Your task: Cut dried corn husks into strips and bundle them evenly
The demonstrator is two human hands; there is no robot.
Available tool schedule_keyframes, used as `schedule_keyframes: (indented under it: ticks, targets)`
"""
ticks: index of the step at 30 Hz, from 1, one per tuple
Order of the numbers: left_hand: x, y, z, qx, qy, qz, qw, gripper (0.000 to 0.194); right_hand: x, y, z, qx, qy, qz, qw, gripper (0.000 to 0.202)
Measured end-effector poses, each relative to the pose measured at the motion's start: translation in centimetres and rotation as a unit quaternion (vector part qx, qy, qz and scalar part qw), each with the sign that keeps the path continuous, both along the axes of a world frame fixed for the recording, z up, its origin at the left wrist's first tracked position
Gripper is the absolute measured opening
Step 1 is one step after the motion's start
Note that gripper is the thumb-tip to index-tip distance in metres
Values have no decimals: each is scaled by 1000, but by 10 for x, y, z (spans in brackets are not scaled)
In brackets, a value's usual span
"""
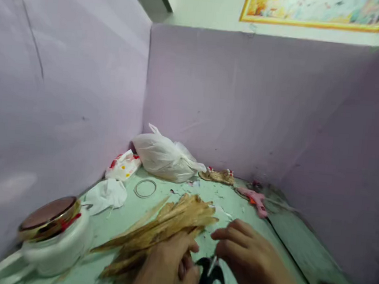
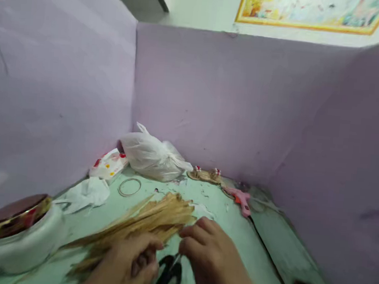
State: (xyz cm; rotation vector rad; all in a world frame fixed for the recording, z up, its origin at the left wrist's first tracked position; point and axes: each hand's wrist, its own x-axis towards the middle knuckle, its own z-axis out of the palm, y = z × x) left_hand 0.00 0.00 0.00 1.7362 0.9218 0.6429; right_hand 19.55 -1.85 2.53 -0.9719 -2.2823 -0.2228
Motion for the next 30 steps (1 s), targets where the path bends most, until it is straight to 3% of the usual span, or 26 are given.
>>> schedule_keyframes:
  ticks: [3,8,11,13,15,16,18,20,21,22,23,26,30]
  targets:
    - [17,-22,-21,-26,16,-31,999,36,-1,-14,-21,37,13,-19,999,26]
    - [31,-25,-55,-59,-11,25,998,36,-7,-21,-47,95,44,-40,994,21]
    - [32,-17,-59,-143,-59,37,987,38,-7,-22,-54,107,116,-68,985,18]
    - [30,-15,-53,-176,-101,60,977,44,-3,-22,-55,65,238,-115,962,17]
    - [26,-16,-44,-182,-143,77,970,49,4,-19,-55,-57,381,-180,905,13]
    - [23,-16,-39,-180,-162,84,967,50,8,-16,-56,-144,451,-208,856,10]
    - [17,-16,-31,-164,-188,108,962,51,11,-10,-57,-339,573,-215,714,11]
    - [12,-12,-27,-111,-184,167,962,52,8,-2,-58,-499,642,-168,557,15]
    - [10,-8,-26,-70,-166,204,962,53,5,2,-58,-545,656,-147,501,18]
    - [7,-3,-26,-23,-136,244,960,53,1,7,-57,-569,663,-137,467,19]
    - [5,2,-25,26,-96,279,955,53,-4,12,-56,-575,667,-139,452,21]
    - [-2,17,-26,140,19,330,933,48,-18,28,-53,-541,686,-168,456,21]
    - [-9,25,-27,201,76,357,909,44,-29,48,-53,-517,700,-206,447,20]
